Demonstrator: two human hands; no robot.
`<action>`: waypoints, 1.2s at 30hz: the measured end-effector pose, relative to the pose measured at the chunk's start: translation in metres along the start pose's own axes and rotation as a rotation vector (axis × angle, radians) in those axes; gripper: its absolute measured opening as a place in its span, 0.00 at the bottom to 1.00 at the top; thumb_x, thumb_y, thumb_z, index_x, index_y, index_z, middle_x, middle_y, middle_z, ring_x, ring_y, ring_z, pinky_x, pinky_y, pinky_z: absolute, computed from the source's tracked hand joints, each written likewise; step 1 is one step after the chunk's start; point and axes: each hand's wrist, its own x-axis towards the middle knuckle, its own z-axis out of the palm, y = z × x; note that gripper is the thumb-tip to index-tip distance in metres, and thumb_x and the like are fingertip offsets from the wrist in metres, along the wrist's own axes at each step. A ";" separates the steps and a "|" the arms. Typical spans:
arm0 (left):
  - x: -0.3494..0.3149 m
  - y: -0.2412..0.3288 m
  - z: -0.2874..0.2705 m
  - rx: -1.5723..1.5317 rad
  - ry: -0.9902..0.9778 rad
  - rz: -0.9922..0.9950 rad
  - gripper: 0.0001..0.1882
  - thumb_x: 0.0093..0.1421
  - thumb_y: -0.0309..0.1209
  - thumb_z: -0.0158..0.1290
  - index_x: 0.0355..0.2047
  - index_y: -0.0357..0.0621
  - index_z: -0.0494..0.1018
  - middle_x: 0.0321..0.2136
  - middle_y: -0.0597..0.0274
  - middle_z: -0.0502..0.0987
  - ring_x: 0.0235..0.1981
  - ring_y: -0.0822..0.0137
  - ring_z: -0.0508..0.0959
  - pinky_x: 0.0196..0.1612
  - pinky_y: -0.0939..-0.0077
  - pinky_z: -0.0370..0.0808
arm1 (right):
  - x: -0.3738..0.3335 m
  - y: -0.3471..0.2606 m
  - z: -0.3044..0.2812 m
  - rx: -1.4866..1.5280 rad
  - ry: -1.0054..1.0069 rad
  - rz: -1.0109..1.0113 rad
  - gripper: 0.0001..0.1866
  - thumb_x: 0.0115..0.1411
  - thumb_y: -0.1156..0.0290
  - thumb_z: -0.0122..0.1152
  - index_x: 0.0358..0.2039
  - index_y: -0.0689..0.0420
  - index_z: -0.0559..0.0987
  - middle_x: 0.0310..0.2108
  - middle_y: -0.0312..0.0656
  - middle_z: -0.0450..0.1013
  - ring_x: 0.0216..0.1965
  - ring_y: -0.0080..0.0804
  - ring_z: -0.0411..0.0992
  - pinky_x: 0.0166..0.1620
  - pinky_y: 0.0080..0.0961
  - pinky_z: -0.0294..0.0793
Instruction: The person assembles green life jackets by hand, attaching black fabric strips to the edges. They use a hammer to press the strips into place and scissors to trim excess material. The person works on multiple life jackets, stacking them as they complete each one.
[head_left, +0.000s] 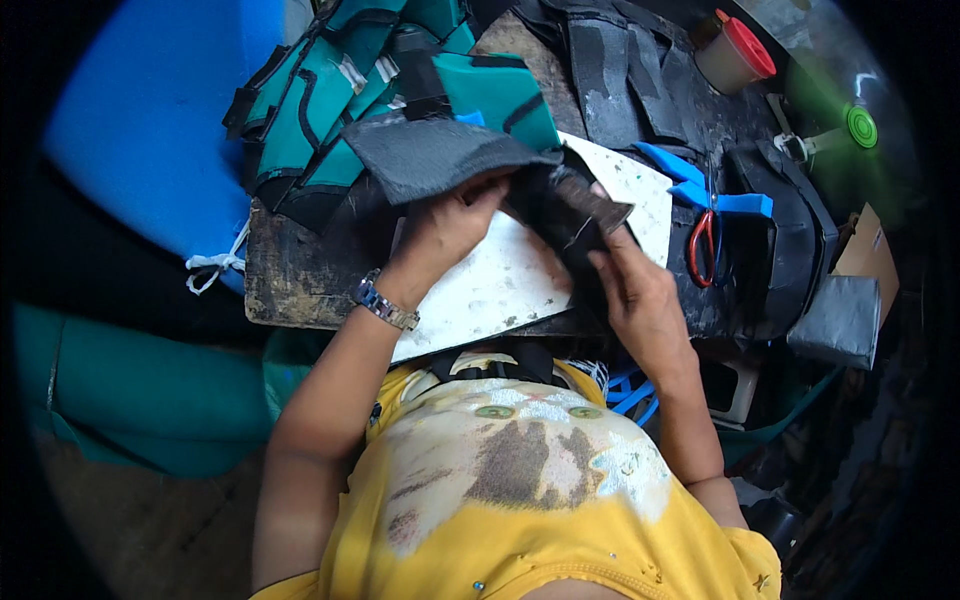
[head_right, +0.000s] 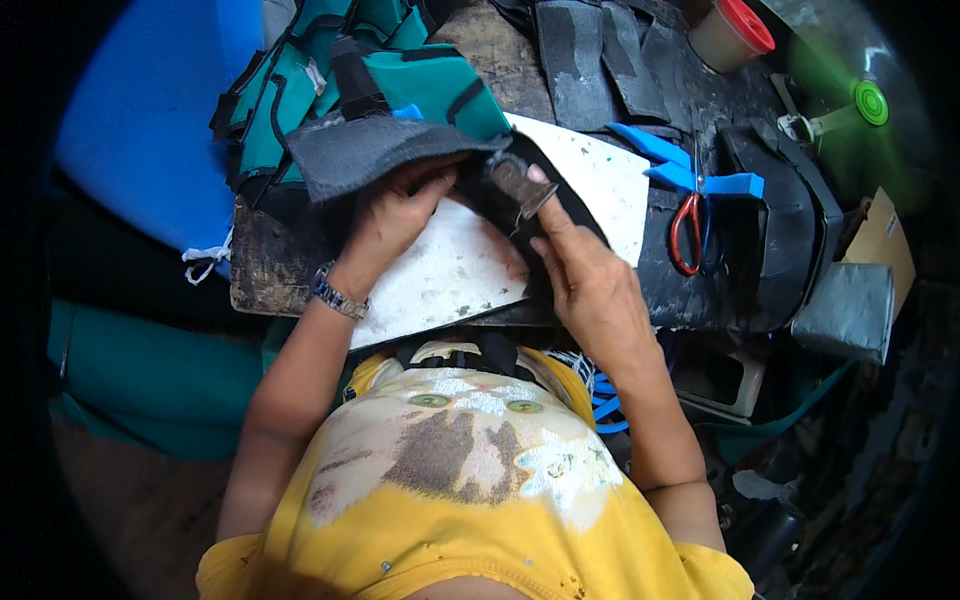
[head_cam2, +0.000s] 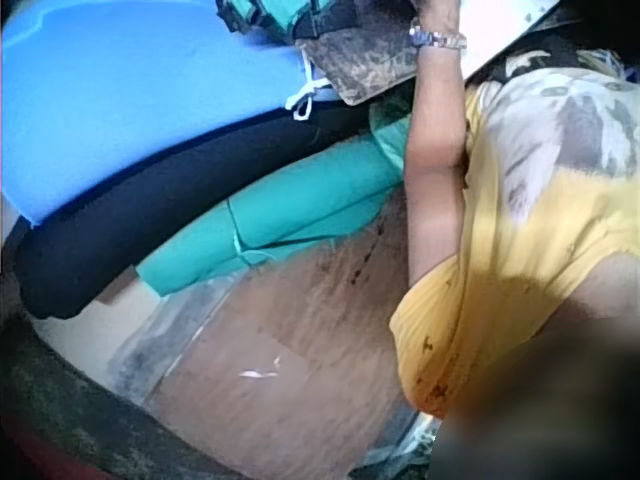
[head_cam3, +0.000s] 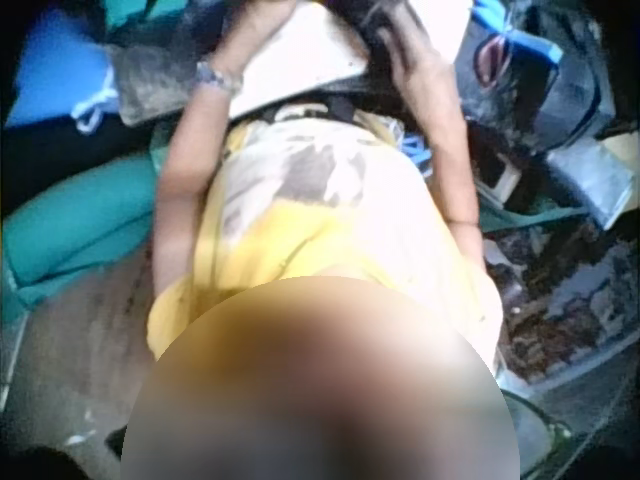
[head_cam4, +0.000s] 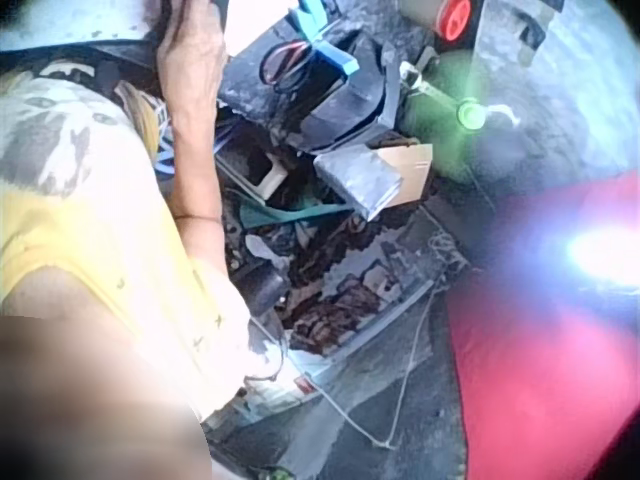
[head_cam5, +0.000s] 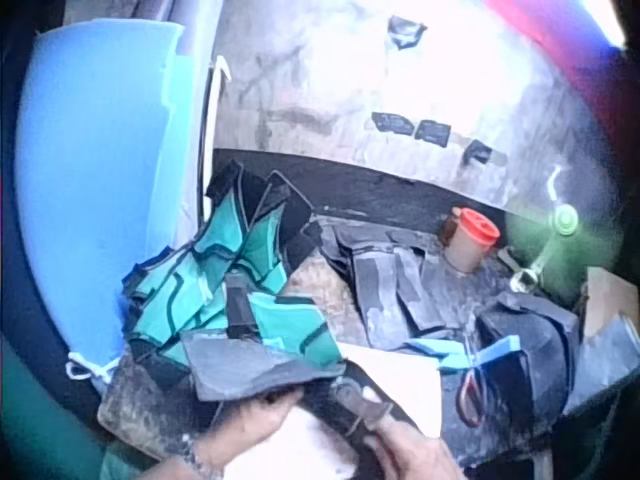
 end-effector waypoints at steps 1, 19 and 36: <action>0.000 -0.001 0.002 -0.087 -0.003 -0.074 0.15 0.65 0.35 0.58 0.48 0.40 0.79 0.44 0.56 0.83 0.46 0.63 0.81 0.52 0.71 0.74 | 0.001 0.000 -0.002 -0.005 0.066 0.053 0.28 0.63 0.77 0.60 0.64 0.51 0.69 0.41 0.57 0.78 0.39 0.57 0.78 0.40 0.44 0.79; 0.009 0.008 -0.007 -0.454 -0.084 -0.438 0.16 0.64 0.29 0.57 0.51 0.42 0.77 0.44 0.58 0.82 0.46 0.66 0.80 0.53 0.70 0.74 | 0.013 -0.004 0.004 0.136 0.130 -0.082 0.23 0.66 0.75 0.59 0.61 0.57 0.72 0.41 0.60 0.77 0.41 0.61 0.77 0.43 0.37 0.76; -0.022 -0.013 -0.008 0.448 0.087 0.108 0.34 0.62 0.43 0.59 0.65 0.43 0.65 0.61 0.50 0.70 0.63 0.50 0.69 0.67 0.55 0.63 | -0.044 0.018 -0.028 0.108 0.156 -0.043 0.26 0.65 0.77 0.59 0.64 0.59 0.69 0.34 0.58 0.77 0.32 0.49 0.79 0.36 0.34 0.75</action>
